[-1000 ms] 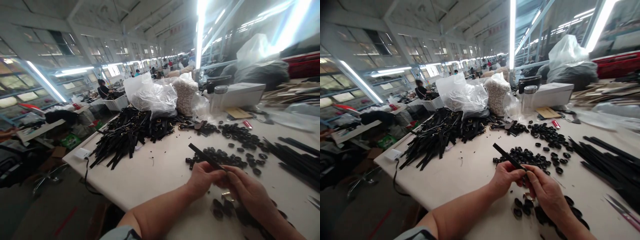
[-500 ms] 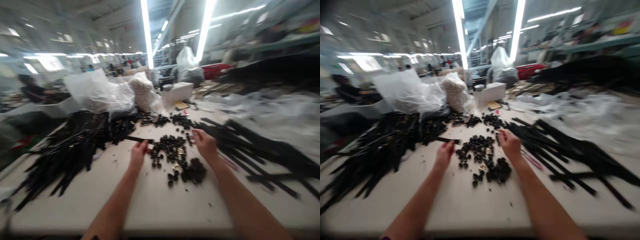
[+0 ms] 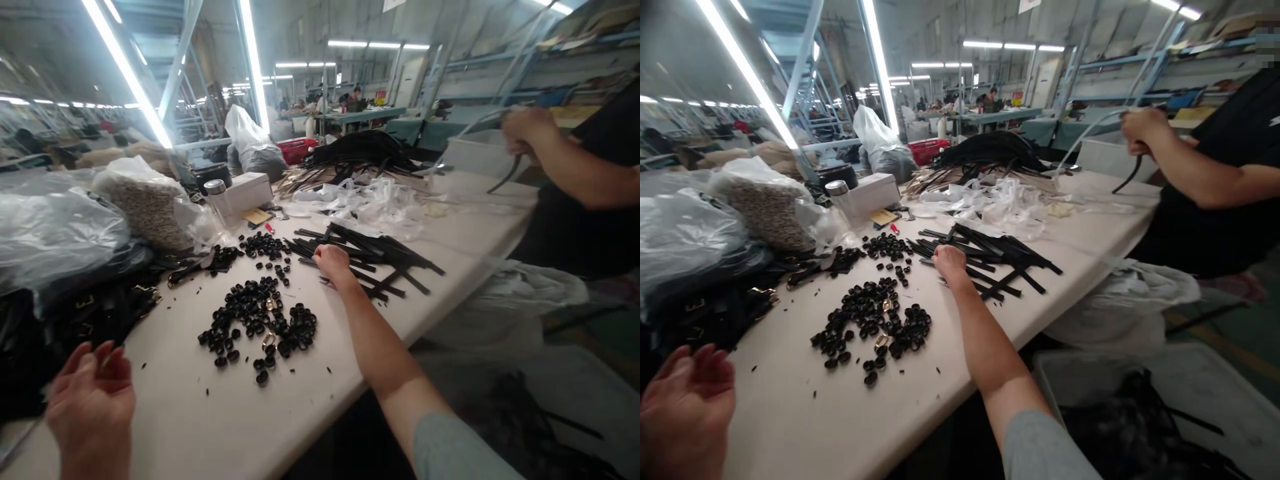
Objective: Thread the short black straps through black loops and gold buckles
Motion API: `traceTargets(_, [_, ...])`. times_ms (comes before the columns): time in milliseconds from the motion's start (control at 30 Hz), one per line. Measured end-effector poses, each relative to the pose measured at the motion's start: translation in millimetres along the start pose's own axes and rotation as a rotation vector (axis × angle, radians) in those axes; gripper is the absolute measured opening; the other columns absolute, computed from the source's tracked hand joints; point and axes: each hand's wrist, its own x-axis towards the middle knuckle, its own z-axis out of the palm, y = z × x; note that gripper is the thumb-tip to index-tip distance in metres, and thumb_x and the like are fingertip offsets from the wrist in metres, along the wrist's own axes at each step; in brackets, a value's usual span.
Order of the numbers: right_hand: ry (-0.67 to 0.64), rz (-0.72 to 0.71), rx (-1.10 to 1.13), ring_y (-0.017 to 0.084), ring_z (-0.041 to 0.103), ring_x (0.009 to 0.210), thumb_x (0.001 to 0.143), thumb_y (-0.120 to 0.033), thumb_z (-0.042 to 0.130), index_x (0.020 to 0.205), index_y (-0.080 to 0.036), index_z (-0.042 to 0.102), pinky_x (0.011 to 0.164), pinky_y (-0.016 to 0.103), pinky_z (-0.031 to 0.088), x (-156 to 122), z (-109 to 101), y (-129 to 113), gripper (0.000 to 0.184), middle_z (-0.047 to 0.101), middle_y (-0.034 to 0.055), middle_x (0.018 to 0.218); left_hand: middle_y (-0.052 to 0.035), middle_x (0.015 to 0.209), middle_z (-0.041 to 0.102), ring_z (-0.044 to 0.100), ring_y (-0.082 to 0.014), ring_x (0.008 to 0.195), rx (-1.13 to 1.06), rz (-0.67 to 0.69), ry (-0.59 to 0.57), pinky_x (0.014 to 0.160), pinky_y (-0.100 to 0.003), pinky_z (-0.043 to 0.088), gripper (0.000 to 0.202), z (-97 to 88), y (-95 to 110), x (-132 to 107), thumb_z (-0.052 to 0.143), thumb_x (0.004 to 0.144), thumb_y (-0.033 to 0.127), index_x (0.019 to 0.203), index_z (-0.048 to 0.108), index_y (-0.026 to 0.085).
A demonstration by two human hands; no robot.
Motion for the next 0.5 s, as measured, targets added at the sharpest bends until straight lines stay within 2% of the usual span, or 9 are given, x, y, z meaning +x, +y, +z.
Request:
traceTargets(67, [-0.033,-0.012,-0.042,0.02,0.063,0.098,0.084,-0.031,0.058,0.101,-0.022,0.072,0.081,0.027,0.045,1,3,0,0.024,0.07,0.0091,0.107,0.0095,0.071,0.069,0.059,-0.0119,0.061,-0.133,-0.007,-0.11,0.049,-0.022,0.047,0.036,27.7,-22,-22,0.079,0.052,0.032,0.087,0.069,0.03])
traceTargets(100, [-0.031,-0.018,-0.054,0.021,0.063,0.099,0.082,-0.03,0.06,0.101,-0.021,0.073,0.081,0.027,0.045,1,4,0,0.024,0.07,0.0098,0.107,0.0056,0.075,0.07,0.061,-0.0118,0.062,-0.153,-0.028,-0.218,0.052,-0.021,0.048,0.037,42.4,-32,-37,0.08,0.053,0.03,0.089,0.069,0.026])
traceTargets(200, [-0.012,-0.03,-0.077,0.022,0.061,0.102,0.081,-0.026,0.061,0.101,-0.02,0.073,0.085,0.029,0.044,1,9,0,0.024,0.068,0.0113,0.11,-0.001,0.081,0.07,0.063,-0.0123,0.062,-0.117,-0.028,-0.458,0.057,-0.023,0.051,0.035,73.0,-56,-78,0.079,0.063,0.034,0.094,0.069,0.02])
traceTargets(267, [-0.003,-0.033,-0.086,0.022,0.06,0.102,0.082,-0.025,0.06,0.1,-0.019,0.073,0.087,0.03,0.043,1,11,0,0.023,0.067,0.0119,0.11,-0.0028,0.081,0.07,0.063,-0.0133,0.061,-0.05,0.018,-0.552,0.059,-0.025,0.052,0.032,79.6,-66,-91,0.077,0.068,0.036,0.094,0.069,0.018])
traceTargets(367, [0.017,-0.04,-0.088,0.023,0.059,0.103,0.086,-0.022,0.054,0.1,-0.016,0.073,0.088,0.032,0.041,0,11,-2,0.024,0.067,0.0141,0.109,-0.004,0.077,0.069,0.062,-0.014,0.059,0.047,0.115,-0.641,0.059,-0.027,0.052,0.03,79.1,-76,-93,0.074,0.072,0.038,0.093,0.069,0.017])
traceTargets(433, [0.027,-0.064,-0.076,0.022,0.06,0.101,0.09,-0.022,0.048,0.1,-0.014,0.071,0.087,0.031,0.04,-2,7,-6,0.027,0.067,0.0153,0.108,-0.0043,0.077,0.069,0.061,-0.0136,0.058,0.065,0.155,-0.657,0.06,-0.026,0.051,0.029,78.3,-78,-90,0.072,0.074,0.038,0.093,0.069,0.016])
traceTargets(500, [0.031,-0.122,-0.049,0.02,0.061,0.097,0.094,-0.026,0.043,0.101,-0.015,0.07,0.083,0.028,0.041,-7,2,-13,0.029,0.068,0.0128,0.106,-0.0043,0.077,0.069,0.062,-0.0133,0.059,0.053,0.156,-0.646,0.06,-0.026,0.051,0.029,79.0,-79,-87,0.071,0.075,0.037,0.094,0.068,0.016])
